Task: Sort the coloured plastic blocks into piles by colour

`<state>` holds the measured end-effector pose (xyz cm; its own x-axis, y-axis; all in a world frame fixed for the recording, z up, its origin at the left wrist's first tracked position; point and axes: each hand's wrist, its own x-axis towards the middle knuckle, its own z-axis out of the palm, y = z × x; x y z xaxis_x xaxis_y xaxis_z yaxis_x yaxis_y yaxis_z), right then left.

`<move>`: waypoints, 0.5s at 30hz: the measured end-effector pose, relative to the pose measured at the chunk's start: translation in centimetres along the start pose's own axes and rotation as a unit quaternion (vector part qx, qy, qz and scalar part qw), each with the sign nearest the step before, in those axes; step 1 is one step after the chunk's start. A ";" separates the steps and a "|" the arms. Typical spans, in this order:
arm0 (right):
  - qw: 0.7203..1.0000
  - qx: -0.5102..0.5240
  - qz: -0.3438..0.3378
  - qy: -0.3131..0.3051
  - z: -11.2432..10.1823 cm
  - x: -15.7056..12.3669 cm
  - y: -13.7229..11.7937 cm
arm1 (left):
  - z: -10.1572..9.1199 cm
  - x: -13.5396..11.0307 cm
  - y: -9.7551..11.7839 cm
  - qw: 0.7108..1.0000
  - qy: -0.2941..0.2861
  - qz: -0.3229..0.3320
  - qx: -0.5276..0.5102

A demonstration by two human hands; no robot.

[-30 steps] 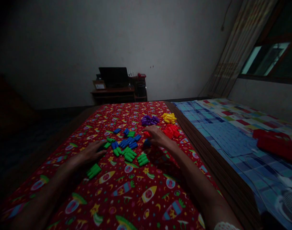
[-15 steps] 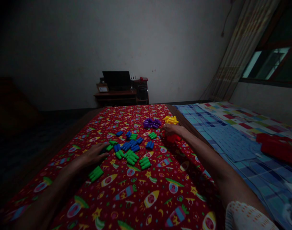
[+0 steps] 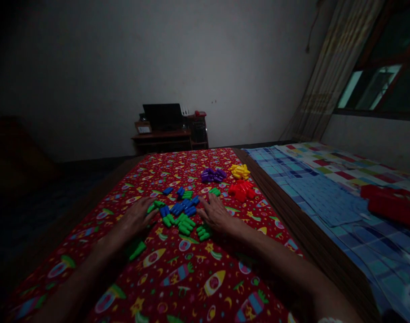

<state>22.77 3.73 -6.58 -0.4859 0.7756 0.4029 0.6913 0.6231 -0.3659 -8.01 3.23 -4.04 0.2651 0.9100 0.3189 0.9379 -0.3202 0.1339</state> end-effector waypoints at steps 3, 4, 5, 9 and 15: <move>1.000 0.017 0.000 0.006 2.5 -1.3 -0.2 | 0.2 -0.7 5.0 0.994 0.043 0.099 0.026; 0.999 0.031 -0.004 0.005 3.1 -1.3 -0.2 | 0.5 -0.9 6.7 0.990 0.032 0.134 0.030; 0.999 0.046 -0.009 0.001 3.6 -1.2 -0.4 | 0.7 -1.2 8.2 0.985 0.026 0.165 0.034; 0.994 0.108 -0.026 -0.022 4.8 0.8 -1.5 | 0.7 -1.6 10.5 0.978 0.024 0.200 0.060; 0.985 0.162 -0.008 0.061 4.1 5.6 -1.5 | -0.7 0.1 3.8 0.994 0.034 0.069 0.074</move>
<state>16.79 7.55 -7.20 -0.4136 0.7595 0.5021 0.4668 0.6504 -0.5993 -4.54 1.97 -2.87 0.3832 0.8379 0.3886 0.9172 -0.3949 -0.0531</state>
